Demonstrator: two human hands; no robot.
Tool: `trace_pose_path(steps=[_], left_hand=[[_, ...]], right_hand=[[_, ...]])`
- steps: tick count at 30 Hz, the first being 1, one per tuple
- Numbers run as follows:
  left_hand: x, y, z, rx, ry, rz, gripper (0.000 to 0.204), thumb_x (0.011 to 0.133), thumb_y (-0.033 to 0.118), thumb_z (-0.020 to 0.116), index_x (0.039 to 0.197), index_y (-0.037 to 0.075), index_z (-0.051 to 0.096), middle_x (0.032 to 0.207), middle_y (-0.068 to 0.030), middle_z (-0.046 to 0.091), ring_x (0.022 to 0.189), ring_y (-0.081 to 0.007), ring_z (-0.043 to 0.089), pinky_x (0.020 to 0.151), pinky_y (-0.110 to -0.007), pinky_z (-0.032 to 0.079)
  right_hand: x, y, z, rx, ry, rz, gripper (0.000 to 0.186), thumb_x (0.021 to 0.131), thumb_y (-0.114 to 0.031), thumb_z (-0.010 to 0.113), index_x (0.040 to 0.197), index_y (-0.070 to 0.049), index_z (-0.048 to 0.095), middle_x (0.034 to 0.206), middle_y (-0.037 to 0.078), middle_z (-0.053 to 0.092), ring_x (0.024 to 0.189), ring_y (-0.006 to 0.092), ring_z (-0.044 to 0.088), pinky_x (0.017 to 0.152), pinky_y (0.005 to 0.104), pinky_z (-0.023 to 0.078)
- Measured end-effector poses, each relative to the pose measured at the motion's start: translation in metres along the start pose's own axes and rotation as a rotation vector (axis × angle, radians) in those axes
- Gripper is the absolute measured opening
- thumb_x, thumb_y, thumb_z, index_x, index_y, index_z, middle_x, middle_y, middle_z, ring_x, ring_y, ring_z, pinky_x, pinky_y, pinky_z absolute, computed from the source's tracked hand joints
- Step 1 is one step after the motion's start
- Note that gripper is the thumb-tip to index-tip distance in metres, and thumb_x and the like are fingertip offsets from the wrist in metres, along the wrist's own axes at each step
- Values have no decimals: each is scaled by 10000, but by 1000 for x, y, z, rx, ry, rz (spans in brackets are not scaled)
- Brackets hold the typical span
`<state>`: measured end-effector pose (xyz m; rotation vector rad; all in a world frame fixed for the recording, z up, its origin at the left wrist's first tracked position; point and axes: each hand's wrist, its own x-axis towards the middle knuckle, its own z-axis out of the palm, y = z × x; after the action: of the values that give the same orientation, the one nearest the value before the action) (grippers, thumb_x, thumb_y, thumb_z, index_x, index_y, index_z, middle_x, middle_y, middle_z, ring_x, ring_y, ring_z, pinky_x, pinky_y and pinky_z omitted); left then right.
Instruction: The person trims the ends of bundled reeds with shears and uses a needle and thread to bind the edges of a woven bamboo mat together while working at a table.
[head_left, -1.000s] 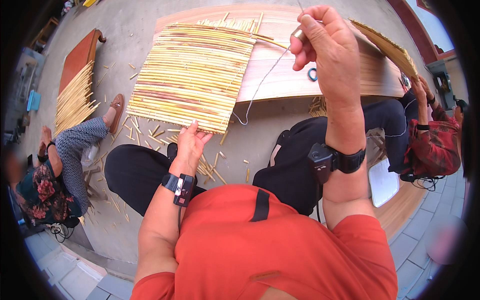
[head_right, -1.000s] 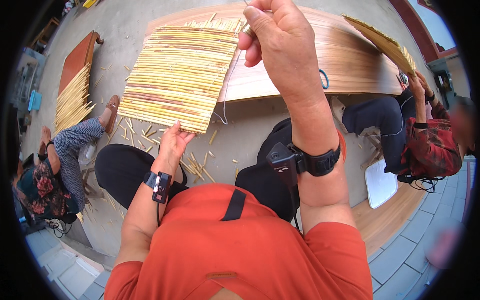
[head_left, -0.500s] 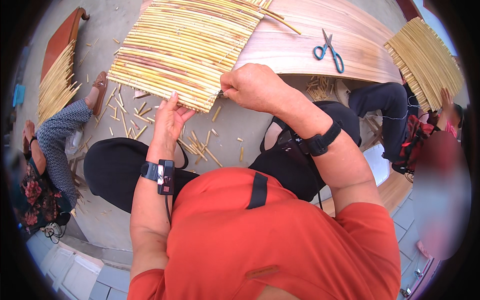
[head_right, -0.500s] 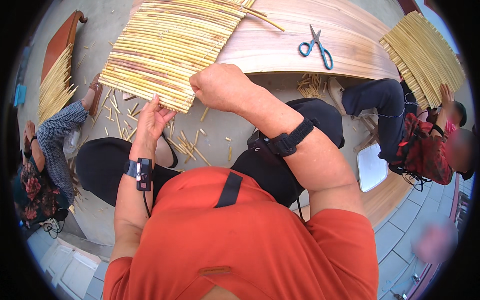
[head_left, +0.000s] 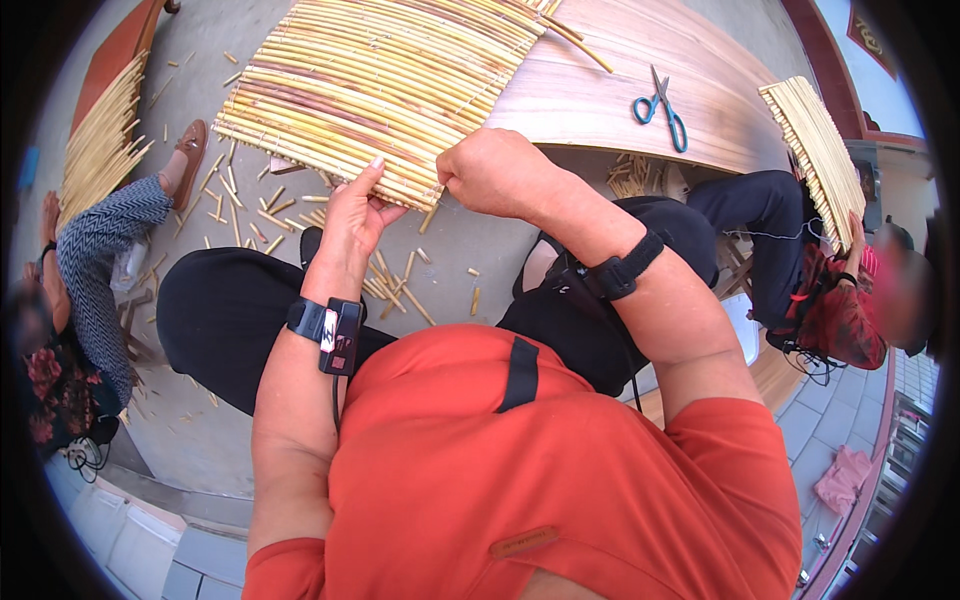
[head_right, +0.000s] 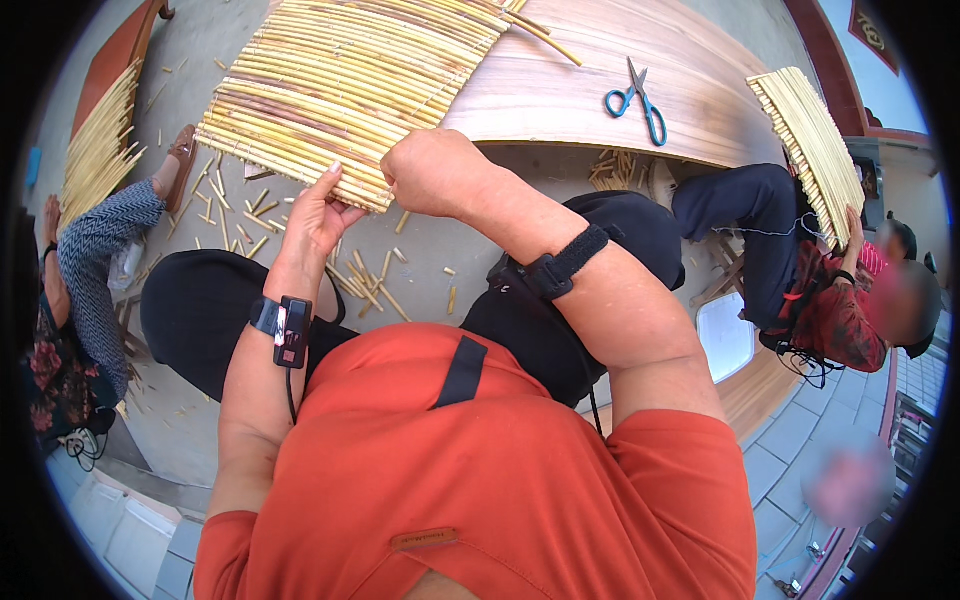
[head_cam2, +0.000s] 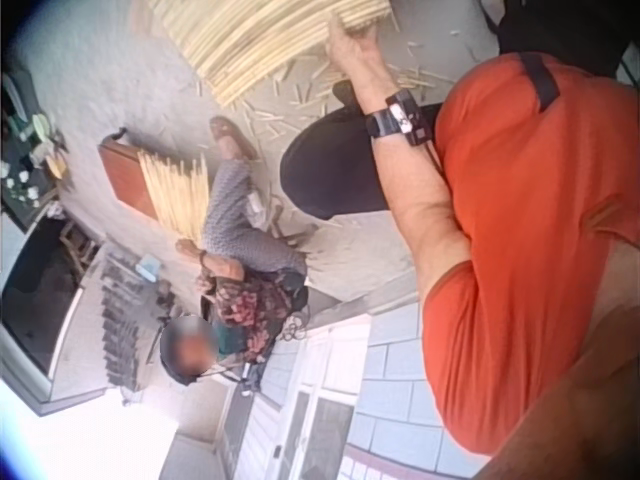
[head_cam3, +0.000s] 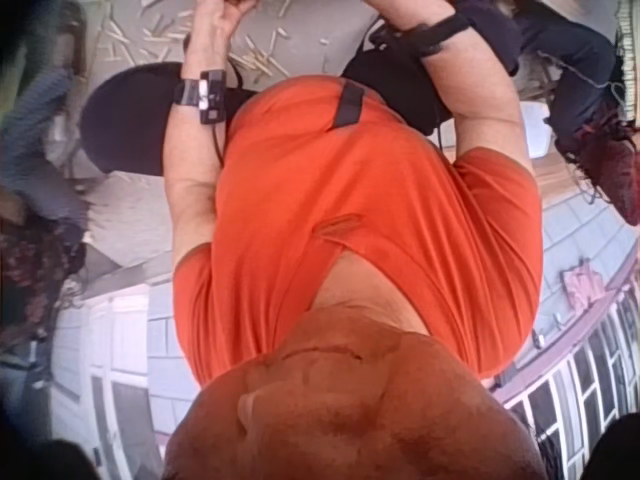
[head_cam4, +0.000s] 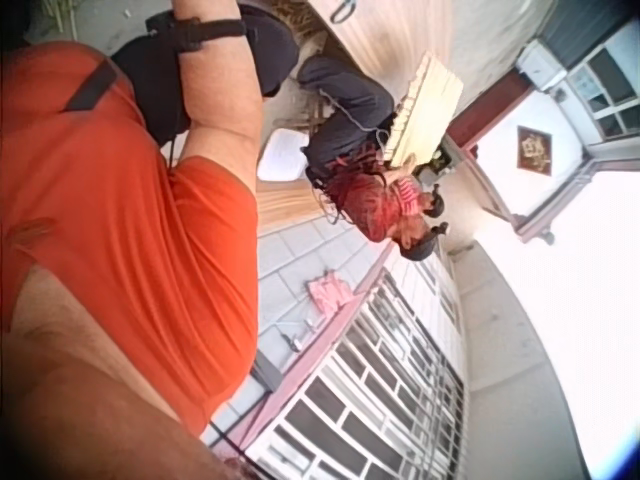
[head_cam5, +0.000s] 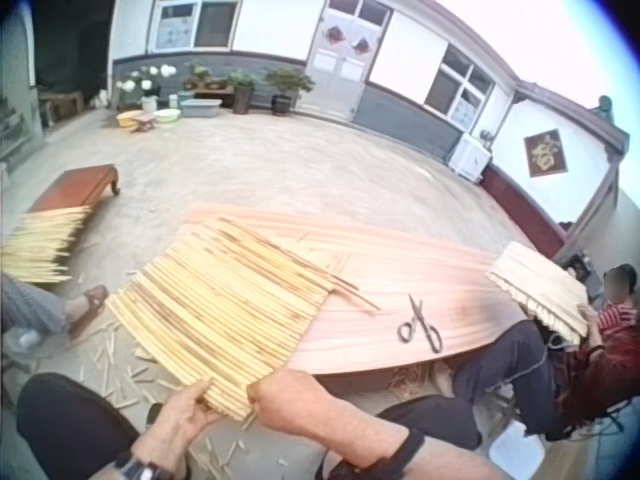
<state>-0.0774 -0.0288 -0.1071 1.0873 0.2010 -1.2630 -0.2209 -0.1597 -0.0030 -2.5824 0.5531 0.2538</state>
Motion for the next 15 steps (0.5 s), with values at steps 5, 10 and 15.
trace_pose_path(steps=[5,10,15], left_hand=[[2,-2,-7,78,-49,48,415,854,168,628,1191,-17,472,1107,-172,583,1004,-288,603,830,-532,516],[0,-2,-6,96,-21,40,380,858,162,622,1166,-15,489,1080,-164,601,981,-291,614,817,-535,521],[0,-3,-5,100,-18,44,363,862,161,617,1156,-14,497,1064,-161,609,958,-289,624,801,-535,526]], right_hand=[[2,-4,0,-23,-9,-19,154,749,-122,534,816,-93,670,745,148,642,741,331,621,673,420,495],[1,-4,1,-10,-18,-16,157,740,-107,529,810,-86,668,736,159,638,738,339,620,670,424,493],[0,-4,2,-10,-37,-13,156,740,-105,525,805,-79,664,731,164,636,731,346,618,668,426,492]])
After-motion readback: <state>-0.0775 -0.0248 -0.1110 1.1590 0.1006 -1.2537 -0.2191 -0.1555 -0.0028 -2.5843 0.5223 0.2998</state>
